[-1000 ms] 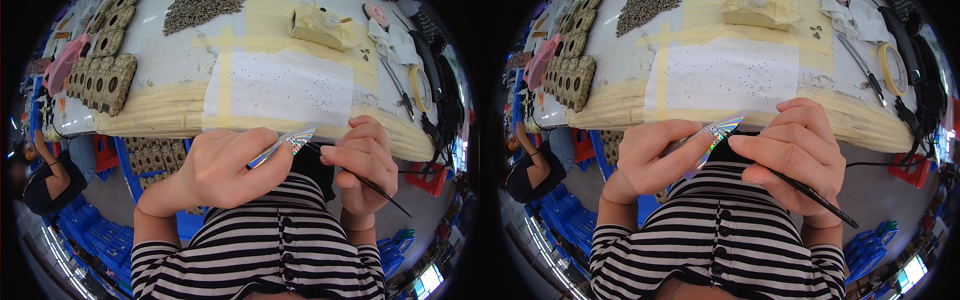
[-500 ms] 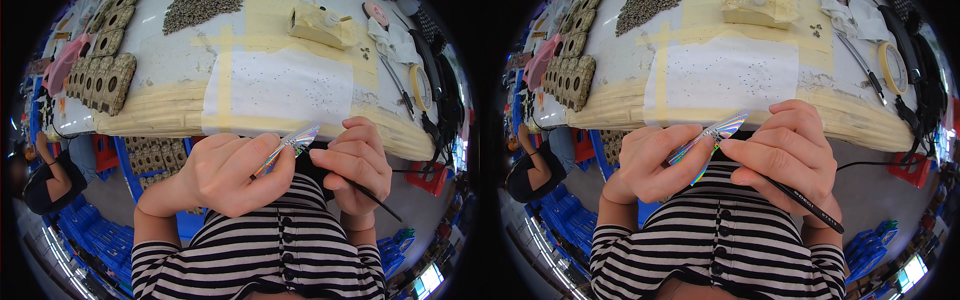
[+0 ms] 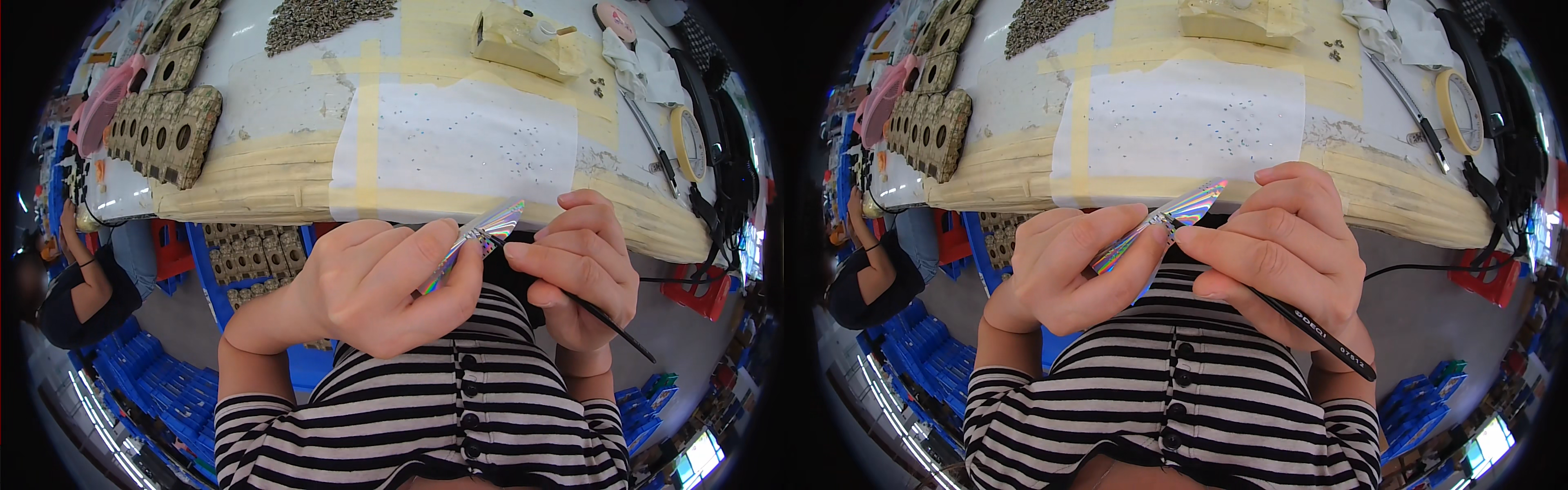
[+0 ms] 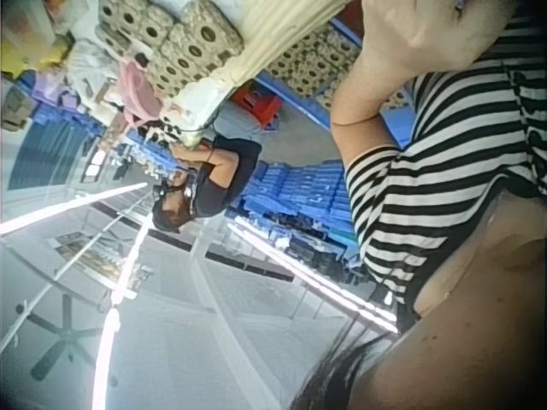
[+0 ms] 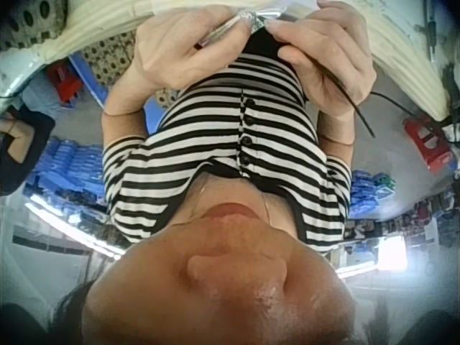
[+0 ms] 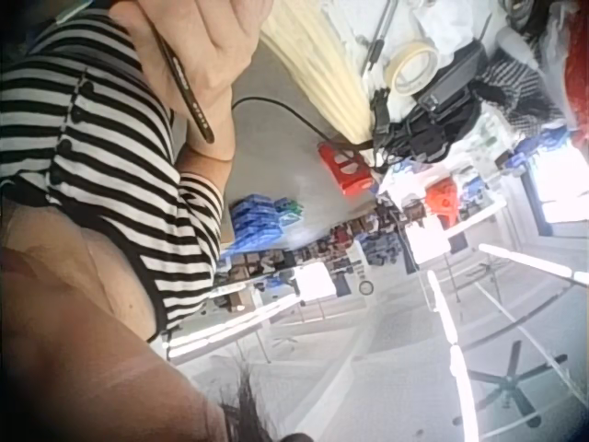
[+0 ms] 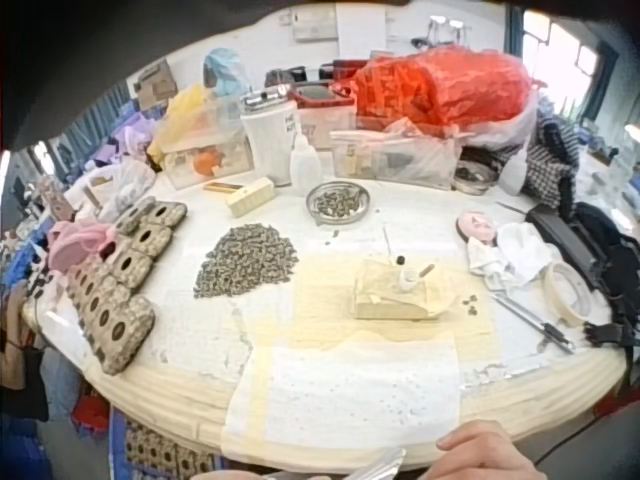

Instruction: The person uses tweezers to pick up small silver objects from a paper template and places them onto a blue holographic sheet on a factory workbench.

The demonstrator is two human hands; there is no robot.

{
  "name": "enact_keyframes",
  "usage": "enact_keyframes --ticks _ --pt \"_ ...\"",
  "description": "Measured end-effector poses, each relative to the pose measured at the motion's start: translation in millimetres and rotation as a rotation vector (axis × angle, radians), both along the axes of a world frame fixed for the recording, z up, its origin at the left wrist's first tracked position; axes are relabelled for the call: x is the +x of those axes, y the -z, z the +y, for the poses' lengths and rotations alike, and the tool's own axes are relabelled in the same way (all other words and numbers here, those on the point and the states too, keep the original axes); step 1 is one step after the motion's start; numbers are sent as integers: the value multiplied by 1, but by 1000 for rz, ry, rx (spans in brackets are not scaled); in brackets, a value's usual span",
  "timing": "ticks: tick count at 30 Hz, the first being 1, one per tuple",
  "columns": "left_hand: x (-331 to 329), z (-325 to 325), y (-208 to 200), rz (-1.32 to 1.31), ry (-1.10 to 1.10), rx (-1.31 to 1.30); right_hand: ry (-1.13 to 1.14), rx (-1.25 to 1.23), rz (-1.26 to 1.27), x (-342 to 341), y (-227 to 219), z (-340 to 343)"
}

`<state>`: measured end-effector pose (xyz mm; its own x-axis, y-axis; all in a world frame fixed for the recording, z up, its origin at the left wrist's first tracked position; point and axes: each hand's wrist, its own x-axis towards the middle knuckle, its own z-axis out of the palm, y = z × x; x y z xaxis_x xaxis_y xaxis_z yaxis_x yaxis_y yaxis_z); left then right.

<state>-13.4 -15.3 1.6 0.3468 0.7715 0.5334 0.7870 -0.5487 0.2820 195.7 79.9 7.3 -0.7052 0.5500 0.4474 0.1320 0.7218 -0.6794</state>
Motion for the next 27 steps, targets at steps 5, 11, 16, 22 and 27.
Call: enact_keyframes --ticks 5,11,16,22,27 --pt "0 -1 0 -3 2 -1 -6 -10 15 1 3 1" --pt "1 -1 3 -62 16 -46 93 -188 88 3 10 8" --pt "-4 1 -6 -158 90 -276 299 -449 113 2 17 4" --pt "-2 3 -5 -166 126 -357 347 -398 92 1 19 5" --pt "-3 6 -5 -183 129 -365 349 -406 114 3 20 6"
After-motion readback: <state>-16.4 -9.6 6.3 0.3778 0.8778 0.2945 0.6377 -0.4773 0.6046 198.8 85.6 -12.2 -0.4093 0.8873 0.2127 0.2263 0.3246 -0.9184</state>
